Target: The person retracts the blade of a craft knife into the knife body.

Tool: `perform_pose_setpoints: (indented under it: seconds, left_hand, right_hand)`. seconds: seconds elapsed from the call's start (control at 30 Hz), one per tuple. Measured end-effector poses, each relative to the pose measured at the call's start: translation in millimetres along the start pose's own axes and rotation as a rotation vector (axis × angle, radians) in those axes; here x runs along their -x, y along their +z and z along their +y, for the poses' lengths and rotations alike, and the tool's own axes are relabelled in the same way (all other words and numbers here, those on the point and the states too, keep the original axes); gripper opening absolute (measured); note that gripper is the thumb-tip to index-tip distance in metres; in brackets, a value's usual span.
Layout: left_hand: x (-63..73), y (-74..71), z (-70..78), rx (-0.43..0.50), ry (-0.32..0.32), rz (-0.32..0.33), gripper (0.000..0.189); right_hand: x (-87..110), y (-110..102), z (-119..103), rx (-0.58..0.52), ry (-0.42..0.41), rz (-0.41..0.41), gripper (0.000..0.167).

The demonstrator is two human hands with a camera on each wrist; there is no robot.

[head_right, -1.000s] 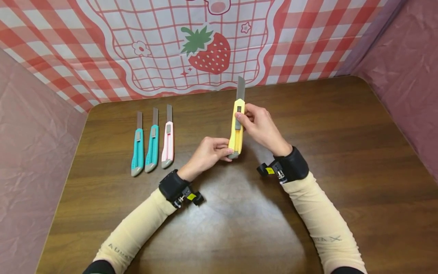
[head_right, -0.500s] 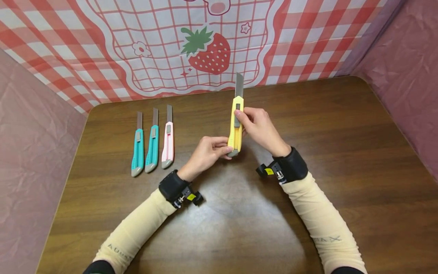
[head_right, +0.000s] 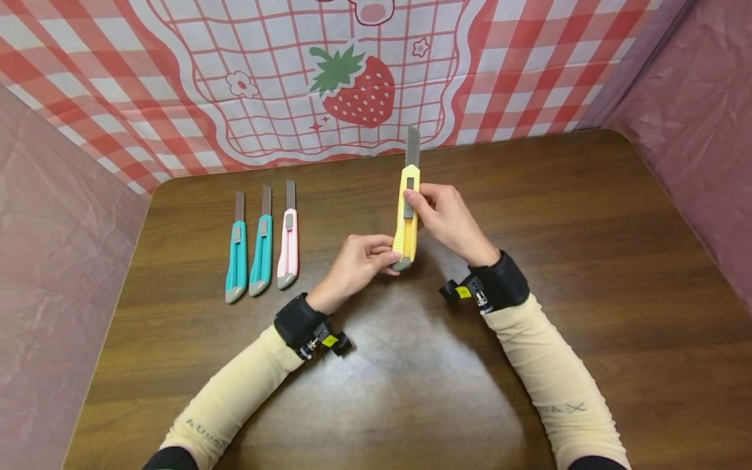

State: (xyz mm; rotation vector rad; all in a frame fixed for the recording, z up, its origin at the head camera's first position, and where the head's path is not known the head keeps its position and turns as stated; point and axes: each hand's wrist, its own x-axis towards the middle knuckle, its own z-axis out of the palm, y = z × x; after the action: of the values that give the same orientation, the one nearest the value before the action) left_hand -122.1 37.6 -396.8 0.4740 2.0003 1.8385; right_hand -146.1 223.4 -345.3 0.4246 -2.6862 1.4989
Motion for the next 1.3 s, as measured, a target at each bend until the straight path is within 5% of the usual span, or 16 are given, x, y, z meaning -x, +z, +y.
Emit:
perform_pose_setpoints:
  seconds: [0.4,0.8,1.03,1.3]
  left_hand:
    - [-1.1,-3.9,-0.8,0.02,-0.008,0.016,0.029]
    - [-3.2,-9.2,-2.6,0.03,0.015,0.033,0.03]
    - [-2.9,-12.2,-2.4,0.066,0.037,0.071,0.032]
    - [-3.3,-10.7,-0.9,0.042,0.039,0.042,0.033]
  right_hand:
    - [-0.9,5,1,0.083,-0.014,-0.01,0.025]
    - [-0.8,6,2,-0.039,0.011,-0.006,0.026]
    - [-1.9,7,5,-0.11,0.024,-0.079,0.031]
    - [-1.8,7,4,-0.11,0.054,-0.049,0.041]
